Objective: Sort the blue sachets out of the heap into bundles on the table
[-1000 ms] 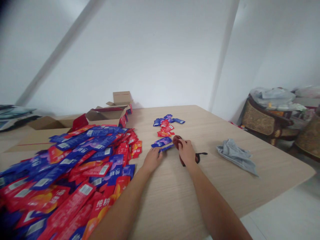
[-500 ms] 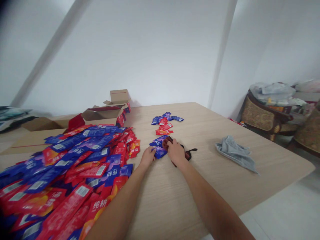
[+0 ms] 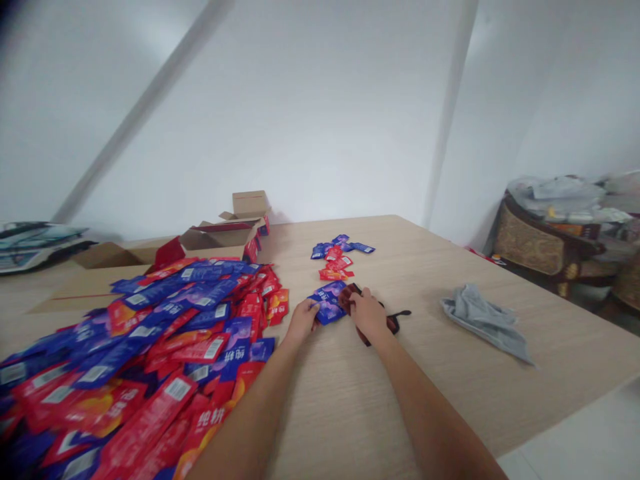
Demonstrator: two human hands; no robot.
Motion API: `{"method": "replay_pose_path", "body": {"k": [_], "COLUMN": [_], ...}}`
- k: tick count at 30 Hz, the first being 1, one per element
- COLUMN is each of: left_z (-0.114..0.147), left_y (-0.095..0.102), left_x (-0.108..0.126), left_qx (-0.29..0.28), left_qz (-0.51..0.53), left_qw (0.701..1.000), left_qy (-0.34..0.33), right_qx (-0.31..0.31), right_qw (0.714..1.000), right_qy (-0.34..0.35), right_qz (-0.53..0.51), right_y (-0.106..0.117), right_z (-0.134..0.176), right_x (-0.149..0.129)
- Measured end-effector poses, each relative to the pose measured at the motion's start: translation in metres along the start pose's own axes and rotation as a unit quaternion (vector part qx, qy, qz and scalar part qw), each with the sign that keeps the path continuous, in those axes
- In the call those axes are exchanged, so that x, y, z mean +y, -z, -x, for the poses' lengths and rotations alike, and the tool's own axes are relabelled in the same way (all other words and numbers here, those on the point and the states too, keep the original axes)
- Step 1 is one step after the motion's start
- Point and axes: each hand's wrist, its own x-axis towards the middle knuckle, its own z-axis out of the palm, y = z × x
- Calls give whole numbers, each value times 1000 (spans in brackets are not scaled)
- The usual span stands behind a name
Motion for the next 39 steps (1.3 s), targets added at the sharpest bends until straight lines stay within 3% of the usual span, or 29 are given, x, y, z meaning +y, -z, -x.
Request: {"method": "replay_pose_path", "body": {"k": [3,6,8,9,12,15,17,21,24,27,32,35,39], "left_z": [-5,-7,-9,-10,-17,-28,-33,-29,-12,10,30,30,29], "left_y": [27,59,69,69,52,22,3,-21,-32,-39,-43,-44,-48], "left_x": [20,44,50,50,34,13,2,-5,-2,5,15,19,20], "left_qx": [106,224,226,210,147,89,49,-5,-43,-71,-86,-82,-64], "left_qz": [125,312,390,398,289,35,-151,-394,-453,-461,-481,-492,-487], "left_qw": [985,917,887,890,946,995,987,910,874,859,842,840,849], "left_qy": [-44,-109,-99,-78,0,17,-29,-128,-171,-212,-227,-213,-194], "right_qx": [17,18,21,23,30,40,47,70,118,153,69,40,17], "right_qw": [999,999,999,999,999,999,998,995,987,979,992,998,998], "right_qy": [-4,-5,-7,-6,-5,-8,-7,-13,-30,-6,78,52,-49], "right_qz": [-27,-42,-36,-31,-24,-25,-29,-64,-107,-133,-78,-14,45], "right_y": [-4,-5,-5,-4,-3,-3,-4,-5,-1,3,0,1,6], "right_z": [1,4,5,5,6,7,8,5,1,5,20,16,-2], "right_x": [9,12,12,11,9,7,7,12,18,13,-16,-17,9]}}
